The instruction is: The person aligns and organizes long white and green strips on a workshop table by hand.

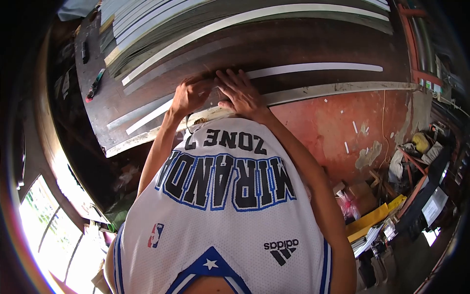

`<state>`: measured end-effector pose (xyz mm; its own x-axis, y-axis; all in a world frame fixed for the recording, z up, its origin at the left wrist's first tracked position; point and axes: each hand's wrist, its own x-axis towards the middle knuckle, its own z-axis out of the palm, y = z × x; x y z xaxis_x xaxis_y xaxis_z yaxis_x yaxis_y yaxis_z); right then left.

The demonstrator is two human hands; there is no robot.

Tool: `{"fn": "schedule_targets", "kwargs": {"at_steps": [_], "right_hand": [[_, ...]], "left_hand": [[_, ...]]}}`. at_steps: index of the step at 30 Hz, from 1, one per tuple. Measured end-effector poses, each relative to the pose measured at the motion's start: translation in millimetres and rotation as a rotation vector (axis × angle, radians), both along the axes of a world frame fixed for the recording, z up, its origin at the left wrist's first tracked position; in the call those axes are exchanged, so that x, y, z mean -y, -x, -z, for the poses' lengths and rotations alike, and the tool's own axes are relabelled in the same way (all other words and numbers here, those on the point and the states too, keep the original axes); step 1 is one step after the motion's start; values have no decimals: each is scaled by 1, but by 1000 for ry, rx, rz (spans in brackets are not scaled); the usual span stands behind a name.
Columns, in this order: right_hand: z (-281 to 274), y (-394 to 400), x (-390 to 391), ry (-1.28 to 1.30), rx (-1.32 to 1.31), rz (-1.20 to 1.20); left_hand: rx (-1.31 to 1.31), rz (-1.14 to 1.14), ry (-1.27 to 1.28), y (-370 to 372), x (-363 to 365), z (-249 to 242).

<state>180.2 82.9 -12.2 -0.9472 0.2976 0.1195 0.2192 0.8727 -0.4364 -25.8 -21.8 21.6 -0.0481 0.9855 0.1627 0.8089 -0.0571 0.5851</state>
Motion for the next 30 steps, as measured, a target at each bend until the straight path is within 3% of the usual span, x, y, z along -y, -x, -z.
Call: {"fn": "schedule_targets", "kwargs": {"at_steps": [3,10,14,16,18,19,20,21,24,26,30], "right_hand": [[2,-22,-10,46,-32,63],[10,-119,-88,-143,0,426],[13,-169,-126,-278,133,591],[0,-147,-124,-214,-104,551],[-17,-104,-96,82,-282,446],[-22,-84,-84,183,-250,375],[-19,-70,-73,51,-253,278],[-30,-57,-60,79,-161,275],[-23,-46,-55,105,-189,292],[-18,-48,-58,156,-180,294],[-21,-54,-67,117,-177,274]], "left_hand": [[-4,-6,32,2,2,4],[-19,-13,1,-2,0,1],[54,-73,140,-20,-8,11],[109,-76,215,-33,-20,14],[224,-70,67,-42,-30,61],[223,-68,68,-47,-35,50],[98,-54,101,-52,-41,27],[-27,-40,134,-55,-43,13],[-11,-50,7,-44,-29,6],[116,-112,346,-29,-7,-4],[29,-78,251,11,34,-11]]}}
